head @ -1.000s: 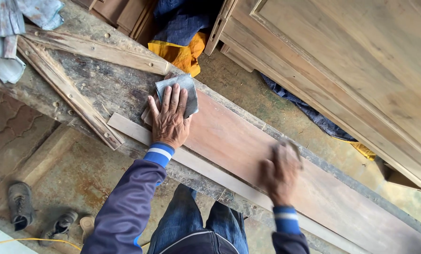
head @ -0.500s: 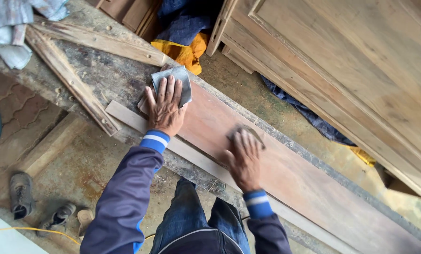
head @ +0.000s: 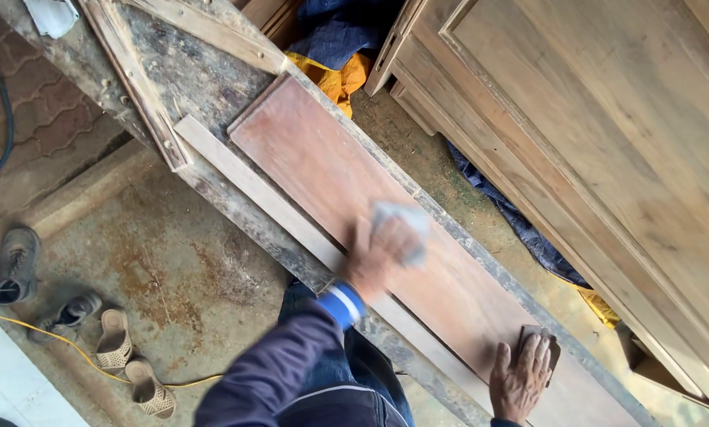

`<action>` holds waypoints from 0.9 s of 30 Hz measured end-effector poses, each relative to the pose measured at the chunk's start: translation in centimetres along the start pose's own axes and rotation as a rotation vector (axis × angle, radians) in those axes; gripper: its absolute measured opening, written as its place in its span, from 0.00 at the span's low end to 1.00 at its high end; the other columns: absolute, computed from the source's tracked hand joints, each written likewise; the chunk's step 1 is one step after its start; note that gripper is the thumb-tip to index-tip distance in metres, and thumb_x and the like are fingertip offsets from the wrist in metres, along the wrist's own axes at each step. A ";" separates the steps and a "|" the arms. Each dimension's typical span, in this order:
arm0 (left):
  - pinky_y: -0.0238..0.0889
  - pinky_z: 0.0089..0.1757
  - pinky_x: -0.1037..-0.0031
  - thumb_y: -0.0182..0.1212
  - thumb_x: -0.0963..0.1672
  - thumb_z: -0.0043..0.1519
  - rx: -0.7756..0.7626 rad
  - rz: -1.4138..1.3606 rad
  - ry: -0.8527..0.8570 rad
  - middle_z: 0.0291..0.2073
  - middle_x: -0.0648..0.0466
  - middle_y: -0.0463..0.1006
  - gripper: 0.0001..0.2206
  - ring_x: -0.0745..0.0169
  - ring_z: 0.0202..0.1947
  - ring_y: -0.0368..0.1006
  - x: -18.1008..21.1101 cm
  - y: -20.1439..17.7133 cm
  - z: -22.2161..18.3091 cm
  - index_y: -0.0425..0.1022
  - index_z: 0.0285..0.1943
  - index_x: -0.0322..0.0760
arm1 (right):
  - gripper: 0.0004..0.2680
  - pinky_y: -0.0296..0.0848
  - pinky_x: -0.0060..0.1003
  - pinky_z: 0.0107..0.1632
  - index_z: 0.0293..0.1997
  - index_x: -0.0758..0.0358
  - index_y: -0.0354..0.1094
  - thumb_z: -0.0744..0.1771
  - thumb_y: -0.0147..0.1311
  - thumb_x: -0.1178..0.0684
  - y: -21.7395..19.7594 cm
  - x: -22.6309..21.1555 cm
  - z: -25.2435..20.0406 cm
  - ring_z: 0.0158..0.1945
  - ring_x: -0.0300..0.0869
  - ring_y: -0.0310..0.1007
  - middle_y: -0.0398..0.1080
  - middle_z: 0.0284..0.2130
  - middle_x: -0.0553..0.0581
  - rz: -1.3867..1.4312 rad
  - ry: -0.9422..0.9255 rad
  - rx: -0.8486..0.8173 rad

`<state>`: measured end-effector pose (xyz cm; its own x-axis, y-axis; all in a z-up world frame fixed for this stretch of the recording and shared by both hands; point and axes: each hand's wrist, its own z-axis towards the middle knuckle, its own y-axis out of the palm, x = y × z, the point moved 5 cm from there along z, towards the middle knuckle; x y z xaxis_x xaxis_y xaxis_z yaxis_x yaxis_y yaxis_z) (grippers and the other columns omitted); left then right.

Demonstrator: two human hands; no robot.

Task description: Sanding a wooden plank using manual sandpaper and an electric power sander.

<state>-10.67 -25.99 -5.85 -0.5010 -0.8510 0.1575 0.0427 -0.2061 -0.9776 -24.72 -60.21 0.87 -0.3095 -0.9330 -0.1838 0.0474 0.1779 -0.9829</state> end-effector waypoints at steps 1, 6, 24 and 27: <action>0.31 0.71 0.36 0.53 0.52 0.67 0.213 0.009 -0.166 0.82 0.51 0.43 0.30 0.49 0.81 0.37 -4.8 -0.9 0.1 0.48 0.79 0.63 | 0.29 0.44 0.58 0.74 0.75 0.69 0.54 0.70 0.42 0.34 0.0 -0.1 -0.1 0.77 0.60 0.47 0.51 0.74 0.70 0.012 -0.011 0.010; 0.28 0.65 0.25 0.60 0.53 0.67 0.044 -0.034 -0.639 0.78 0.43 0.47 0.30 0.41 0.77 0.39 -10.8 -7.5 3.7 0.54 0.76 0.50 | 0.29 0.44 0.58 0.75 0.75 0.69 0.53 0.70 0.43 0.34 -0.5 -0.4 -0.3 0.77 0.61 0.47 0.51 0.74 0.70 0.053 -0.080 0.045; 0.24 0.66 0.32 0.42 0.59 0.72 0.156 0.552 -0.737 0.81 0.51 0.41 0.32 0.49 0.79 0.39 -15.2 -5.7 -2.0 0.42 0.83 0.54 | 0.33 0.44 0.63 0.74 0.75 0.70 0.53 0.67 0.46 0.31 2.6 4.3 0.0 0.77 0.64 0.47 0.51 0.75 0.73 0.003 -0.201 0.003; 0.24 0.67 0.30 0.37 0.59 0.70 -0.060 -0.046 -0.904 0.80 0.48 0.41 0.30 0.44 0.79 0.38 -8.5 -7.0 -1.8 0.48 0.80 0.53 | 0.33 0.45 0.64 0.75 0.76 0.72 0.54 0.67 0.47 0.32 3.0 4.8 0.2 0.78 0.65 0.48 0.52 0.75 0.74 -0.039 -0.214 0.026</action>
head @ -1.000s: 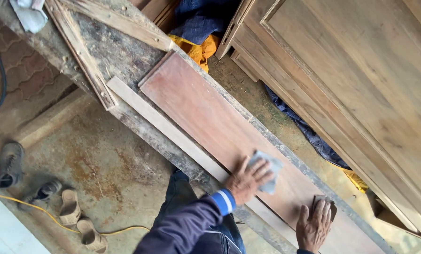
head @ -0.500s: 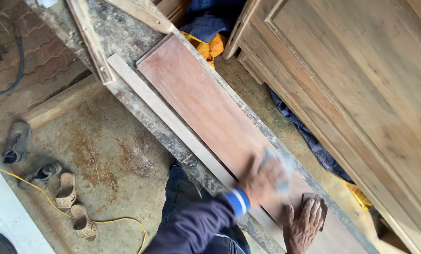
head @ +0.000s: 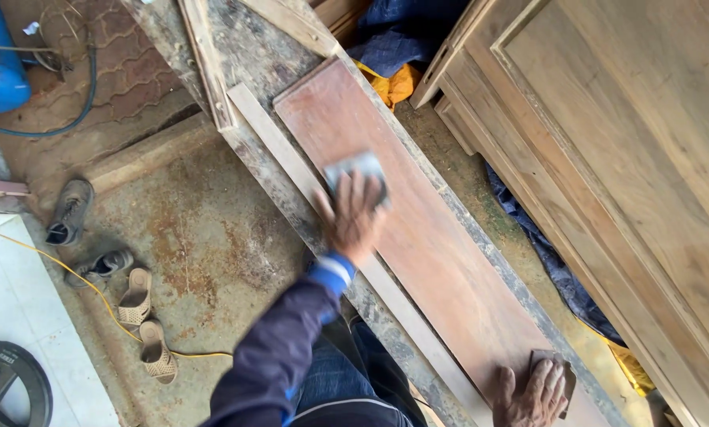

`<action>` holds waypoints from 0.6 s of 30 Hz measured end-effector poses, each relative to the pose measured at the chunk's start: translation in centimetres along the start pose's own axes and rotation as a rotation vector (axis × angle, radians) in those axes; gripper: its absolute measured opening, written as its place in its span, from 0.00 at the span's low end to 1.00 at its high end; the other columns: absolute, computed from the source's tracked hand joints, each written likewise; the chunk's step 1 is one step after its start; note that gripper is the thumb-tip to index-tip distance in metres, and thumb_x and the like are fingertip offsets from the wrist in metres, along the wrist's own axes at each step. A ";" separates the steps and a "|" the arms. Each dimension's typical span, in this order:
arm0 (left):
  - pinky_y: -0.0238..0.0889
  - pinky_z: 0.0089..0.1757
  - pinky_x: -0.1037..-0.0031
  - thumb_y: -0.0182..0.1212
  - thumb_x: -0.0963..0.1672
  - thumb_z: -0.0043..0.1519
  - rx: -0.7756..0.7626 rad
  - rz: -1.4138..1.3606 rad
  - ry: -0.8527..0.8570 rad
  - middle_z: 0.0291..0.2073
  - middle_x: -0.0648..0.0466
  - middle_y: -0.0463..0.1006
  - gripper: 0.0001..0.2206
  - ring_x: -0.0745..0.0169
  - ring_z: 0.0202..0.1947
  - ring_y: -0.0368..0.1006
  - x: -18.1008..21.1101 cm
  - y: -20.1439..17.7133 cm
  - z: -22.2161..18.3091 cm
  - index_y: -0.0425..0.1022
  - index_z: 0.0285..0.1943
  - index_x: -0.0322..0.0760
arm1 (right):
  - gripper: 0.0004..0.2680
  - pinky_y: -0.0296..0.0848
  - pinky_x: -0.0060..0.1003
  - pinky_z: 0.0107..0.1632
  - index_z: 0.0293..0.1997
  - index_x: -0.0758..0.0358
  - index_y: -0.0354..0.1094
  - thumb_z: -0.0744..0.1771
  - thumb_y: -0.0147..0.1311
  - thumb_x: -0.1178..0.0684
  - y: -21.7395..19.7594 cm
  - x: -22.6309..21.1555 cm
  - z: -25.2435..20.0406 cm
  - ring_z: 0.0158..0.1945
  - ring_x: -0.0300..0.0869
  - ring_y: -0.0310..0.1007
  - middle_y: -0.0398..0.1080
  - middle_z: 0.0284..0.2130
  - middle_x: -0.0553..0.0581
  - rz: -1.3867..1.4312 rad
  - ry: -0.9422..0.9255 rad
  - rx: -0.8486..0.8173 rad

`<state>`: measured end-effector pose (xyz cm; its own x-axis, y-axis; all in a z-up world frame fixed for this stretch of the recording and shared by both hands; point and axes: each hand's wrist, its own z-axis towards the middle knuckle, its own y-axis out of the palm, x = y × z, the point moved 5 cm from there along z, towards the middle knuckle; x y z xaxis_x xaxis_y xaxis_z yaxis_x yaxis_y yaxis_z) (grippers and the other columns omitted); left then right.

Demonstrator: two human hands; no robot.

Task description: Sanding a wooden plank using manual sandpaper and an electric power sander.

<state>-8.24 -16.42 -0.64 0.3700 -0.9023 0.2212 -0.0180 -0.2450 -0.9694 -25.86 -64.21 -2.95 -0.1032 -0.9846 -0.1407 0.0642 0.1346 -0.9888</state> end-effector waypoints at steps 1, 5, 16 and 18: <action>0.26 0.65 0.28 0.44 0.59 0.67 0.067 -0.099 0.120 0.76 0.47 0.49 0.30 0.43 0.76 0.45 2.6 0.0 -3.2 0.51 0.77 0.53 | 0.33 0.47 0.64 0.74 0.75 0.72 0.56 0.67 0.48 0.32 -0.1 -0.3 0.2 0.77 0.65 0.50 0.53 0.75 0.74 0.000 -0.007 0.029; 0.34 0.64 0.24 0.61 0.52 0.60 -0.075 -0.217 0.483 0.78 0.45 0.52 0.39 0.39 0.76 0.51 7.3 2.8 -12.5 0.44 0.79 0.55 | 0.32 0.54 0.64 0.73 0.73 0.73 0.60 0.67 0.50 0.33 0.1 -0.3 0.1 0.76 0.66 0.56 0.58 0.72 0.76 0.005 -0.028 0.099; 0.19 0.68 0.29 0.30 0.57 0.73 0.033 -0.080 0.000 0.80 0.47 0.45 0.26 0.42 0.80 0.40 -10.8 -3.2 10.3 0.48 0.80 0.59 | 0.32 0.55 0.64 0.73 0.71 0.77 0.59 0.67 0.53 0.34 1.4 1.1 0.0 0.73 0.70 0.56 0.57 0.69 0.82 -0.099 0.056 0.075; 0.18 0.66 0.28 0.33 0.57 0.73 0.000 -0.065 -0.029 0.80 0.45 0.44 0.26 0.41 0.79 0.38 -9.7 -2.9 8.6 0.47 0.80 0.57 | 0.33 0.55 0.64 0.73 0.71 0.77 0.58 0.67 0.53 0.34 2.0 0.9 0.4 0.73 0.71 0.56 0.56 0.69 0.82 -0.095 0.061 0.075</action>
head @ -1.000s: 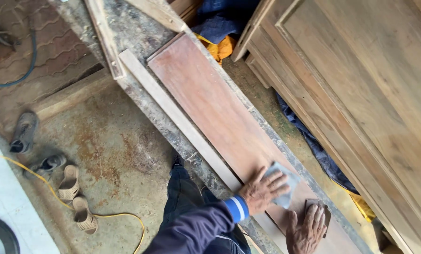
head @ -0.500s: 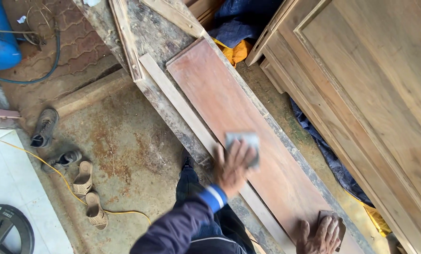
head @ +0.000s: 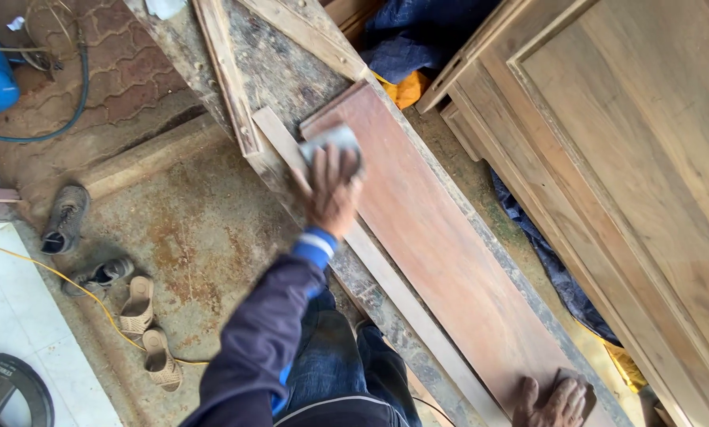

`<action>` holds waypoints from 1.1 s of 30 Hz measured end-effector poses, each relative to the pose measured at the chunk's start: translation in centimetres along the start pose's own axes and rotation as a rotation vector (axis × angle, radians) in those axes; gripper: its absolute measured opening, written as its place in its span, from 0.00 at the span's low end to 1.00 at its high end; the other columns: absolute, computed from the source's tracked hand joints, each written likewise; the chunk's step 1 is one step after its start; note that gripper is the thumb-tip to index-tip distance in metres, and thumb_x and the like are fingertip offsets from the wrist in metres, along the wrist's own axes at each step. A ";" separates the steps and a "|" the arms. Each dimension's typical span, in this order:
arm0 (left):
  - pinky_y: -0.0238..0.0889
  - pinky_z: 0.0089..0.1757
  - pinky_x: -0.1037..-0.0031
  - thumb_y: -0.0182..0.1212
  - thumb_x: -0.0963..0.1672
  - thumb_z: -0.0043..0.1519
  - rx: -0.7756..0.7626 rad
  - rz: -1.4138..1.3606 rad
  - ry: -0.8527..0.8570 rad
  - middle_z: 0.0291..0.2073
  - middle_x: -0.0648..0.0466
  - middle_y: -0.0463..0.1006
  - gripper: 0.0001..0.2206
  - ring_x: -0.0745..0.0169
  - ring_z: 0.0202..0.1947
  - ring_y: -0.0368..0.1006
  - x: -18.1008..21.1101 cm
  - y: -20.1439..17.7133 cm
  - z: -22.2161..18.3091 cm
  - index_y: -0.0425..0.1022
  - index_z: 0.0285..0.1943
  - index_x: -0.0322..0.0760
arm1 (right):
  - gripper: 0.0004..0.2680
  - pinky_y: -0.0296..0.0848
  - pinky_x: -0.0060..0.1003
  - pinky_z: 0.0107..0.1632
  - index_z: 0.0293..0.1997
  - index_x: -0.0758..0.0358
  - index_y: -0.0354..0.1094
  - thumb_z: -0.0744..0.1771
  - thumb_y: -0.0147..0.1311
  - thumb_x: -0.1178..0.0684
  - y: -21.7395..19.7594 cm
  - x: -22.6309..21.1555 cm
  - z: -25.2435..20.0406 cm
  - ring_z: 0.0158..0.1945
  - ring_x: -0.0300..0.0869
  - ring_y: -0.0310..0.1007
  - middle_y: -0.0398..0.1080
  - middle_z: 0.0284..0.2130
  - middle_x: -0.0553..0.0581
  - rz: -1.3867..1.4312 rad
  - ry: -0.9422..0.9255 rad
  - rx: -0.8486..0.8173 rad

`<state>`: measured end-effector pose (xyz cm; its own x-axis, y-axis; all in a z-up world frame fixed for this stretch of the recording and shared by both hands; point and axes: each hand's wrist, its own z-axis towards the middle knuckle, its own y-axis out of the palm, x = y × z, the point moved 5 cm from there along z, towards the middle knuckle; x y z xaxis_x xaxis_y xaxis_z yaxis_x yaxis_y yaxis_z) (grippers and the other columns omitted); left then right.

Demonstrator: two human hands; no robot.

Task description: Sanding a wooden plank using manual sandpaper and an electric power sander.

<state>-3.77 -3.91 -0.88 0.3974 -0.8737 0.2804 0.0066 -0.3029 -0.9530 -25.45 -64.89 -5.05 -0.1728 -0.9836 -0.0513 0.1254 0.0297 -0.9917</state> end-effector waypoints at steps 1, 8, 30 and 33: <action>0.22 0.68 0.30 0.39 0.58 0.71 0.036 -0.139 0.068 0.80 0.45 0.43 0.29 0.42 0.79 0.38 1.7 1.1 -2.4 0.47 0.80 0.53 | 0.33 0.54 0.64 0.74 0.72 0.77 0.57 0.67 0.53 0.34 0.4 -0.2 0.1 0.74 0.71 0.55 0.56 0.69 0.83 -0.008 0.012 0.009; 0.31 0.68 0.32 0.57 0.54 0.63 -0.277 -0.130 0.822 0.81 0.53 0.42 0.36 0.50 0.80 0.39 5.4 4.8 -16.5 0.47 0.81 0.57 | 0.25 0.48 0.57 0.75 0.71 0.66 0.58 0.68 0.46 0.40 -4.3 -14.9 3.9 0.75 0.65 0.51 0.56 0.71 0.75 0.271 -0.126 -0.059; 0.43 0.71 0.58 0.31 0.51 0.72 -0.165 -0.167 1.355 0.76 0.52 0.61 0.25 0.54 0.74 0.59 3.2 10.6 -16.3 0.52 0.78 0.44 | 0.27 0.48 0.56 0.72 0.70 0.62 0.58 0.65 0.55 0.40 -6.3 -57.9 14.1 0.74 0.57 0.52 0.57 0.70 0.65 0.330 -0.965 -0.312; 0.50 0.69 0.60 0.29 0.51 0.72 -0.318 0.000 1.407 0.71 0.54 0.67 0.27 0.55 0.68 0.66 3.5 9.7 -15.8 0.52 0.81 0.46 | 0.26 0.49 0.58 0.72 0.71 0.63 0.58 0.66 0.56 0.42 -5.4 -63.8 16.0 0.74 0.57 0.53 0.58 0.70 0.65 0.395 -1.007 -0.285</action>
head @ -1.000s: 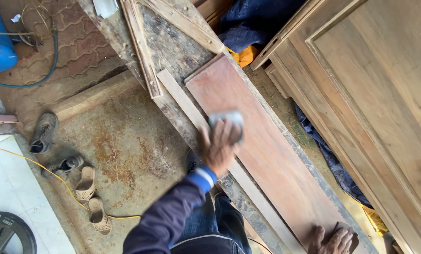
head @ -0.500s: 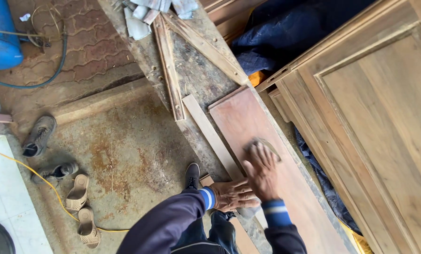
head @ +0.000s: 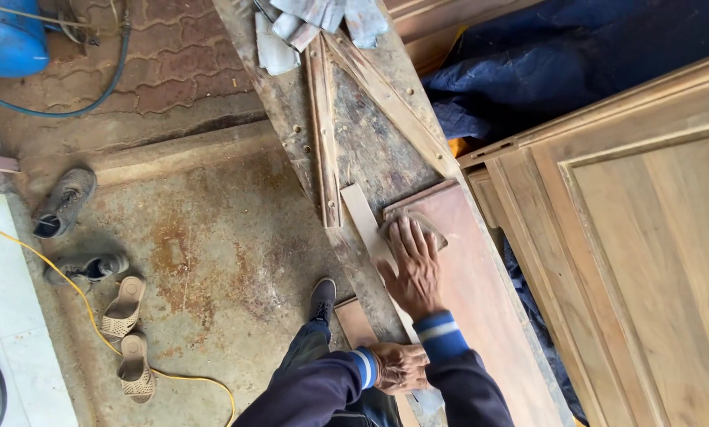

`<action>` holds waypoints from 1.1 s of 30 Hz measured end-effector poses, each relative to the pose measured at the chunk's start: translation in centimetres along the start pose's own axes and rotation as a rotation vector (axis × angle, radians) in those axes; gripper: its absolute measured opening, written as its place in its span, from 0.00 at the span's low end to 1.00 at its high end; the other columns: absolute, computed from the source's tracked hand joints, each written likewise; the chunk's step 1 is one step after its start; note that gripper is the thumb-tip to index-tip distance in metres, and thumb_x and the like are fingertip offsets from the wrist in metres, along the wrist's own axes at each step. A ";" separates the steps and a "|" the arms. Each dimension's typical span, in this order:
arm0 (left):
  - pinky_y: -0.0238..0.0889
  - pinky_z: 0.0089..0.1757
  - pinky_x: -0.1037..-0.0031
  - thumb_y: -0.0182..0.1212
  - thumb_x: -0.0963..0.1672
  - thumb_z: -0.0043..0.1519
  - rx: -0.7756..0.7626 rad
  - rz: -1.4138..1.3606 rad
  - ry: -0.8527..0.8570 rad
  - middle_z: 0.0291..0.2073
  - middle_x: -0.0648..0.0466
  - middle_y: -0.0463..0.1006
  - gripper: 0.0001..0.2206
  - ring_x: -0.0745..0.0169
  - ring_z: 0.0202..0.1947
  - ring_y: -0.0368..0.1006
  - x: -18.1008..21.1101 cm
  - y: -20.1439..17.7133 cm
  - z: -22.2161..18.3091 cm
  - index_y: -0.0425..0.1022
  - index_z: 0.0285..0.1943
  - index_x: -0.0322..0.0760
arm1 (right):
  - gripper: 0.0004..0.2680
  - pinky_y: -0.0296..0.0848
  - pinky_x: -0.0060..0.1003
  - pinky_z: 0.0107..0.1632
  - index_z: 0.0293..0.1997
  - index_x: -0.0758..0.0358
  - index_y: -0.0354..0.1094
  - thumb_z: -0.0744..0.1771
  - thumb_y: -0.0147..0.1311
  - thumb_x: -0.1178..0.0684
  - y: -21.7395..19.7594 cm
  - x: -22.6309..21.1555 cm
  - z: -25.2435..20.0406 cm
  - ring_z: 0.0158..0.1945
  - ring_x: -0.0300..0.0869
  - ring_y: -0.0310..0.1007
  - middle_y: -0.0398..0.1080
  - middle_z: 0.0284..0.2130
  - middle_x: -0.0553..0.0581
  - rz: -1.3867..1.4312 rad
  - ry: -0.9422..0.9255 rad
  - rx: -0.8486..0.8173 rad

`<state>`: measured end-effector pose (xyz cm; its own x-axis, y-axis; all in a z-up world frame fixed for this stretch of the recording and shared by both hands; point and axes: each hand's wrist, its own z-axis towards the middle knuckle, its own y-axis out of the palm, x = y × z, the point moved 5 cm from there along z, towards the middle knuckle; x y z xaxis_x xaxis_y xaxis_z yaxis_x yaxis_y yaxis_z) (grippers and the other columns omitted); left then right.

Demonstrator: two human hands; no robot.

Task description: Sanding a wooden plank using manual sandpaper and an electric power sander.

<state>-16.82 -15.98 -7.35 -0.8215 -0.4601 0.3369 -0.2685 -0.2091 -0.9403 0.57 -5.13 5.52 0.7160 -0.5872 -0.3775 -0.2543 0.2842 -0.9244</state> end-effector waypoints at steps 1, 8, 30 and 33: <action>0.51 0.69 0.61 0.28 0.50 0.74 -0.050 -0.009 0.004 0.69 0.55 0.69 0.26 0.57 0.67 0.68 -0.2 0.2 0.0 0.53 0.83 0.46 | 0.26 0.49 0.57 0.72 0.71 0.63 0.58 0.66 0.56 0.42 0.3 -0.2 1.2 0.74 0.56 0.53 0.59 0.70 0.65 -0.018 0.001 0.015; 0.56 0.68 0.65 0.33 0.49 0.71 0.370 0.014 -0.073 0.68 0.55 0.73 0.24 0.62 0.67 0.71 0.3 -0.4 -0.6 0.62 0.74 0.43 | 0.26 0.47 0.58 0.73 0.70 0.62 0.59 0.66 0.55 0.41 0.4 1.5 -6.9 0.74 0.55 0.54 0.59 0.69 0.64 -0.058 0.006 0.006; 0.42 0.68 0.52 0.28 0.51 0.68 -0.039 0.053 0.058 0.73 0.52 0.61 0.27 0.51 0.70 0.57 0.5 3.8 1.7 0.55 0.77 0.54 | 0.26 0.47 0.57 0.73 0.70 0.66 0.58 0.67 0.54 0.41 0.8 1.2 0.0 0.72 0.56 0.55 0.58 0.69 0.67 -0.075 0.060 0.065; 0.40 0.71 0.52 0.27 0.51 0.69 -0.074 -0.031 0.030 0.76 0.52 0.58 0.27 0.52 0.73 0.55 0.4 2.9 1.3 0.52 0.79 0.52 | 0.25 0.49 0.57 0.73 0.70 0.66 0.59 0.67 0.54 0.42 0.7 1.4 3.4 0.73 0.56 0.56 0.59 0.69 0.66 -0.079 0.042 0.103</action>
<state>-17.31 -17.89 -9.87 -0.8267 -0.4281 0.3650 -0.3291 -0.1581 -0.9309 3.58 -3.14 4.50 0.7029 -0.6412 -0.3080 -0.1286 0.3113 -0.9416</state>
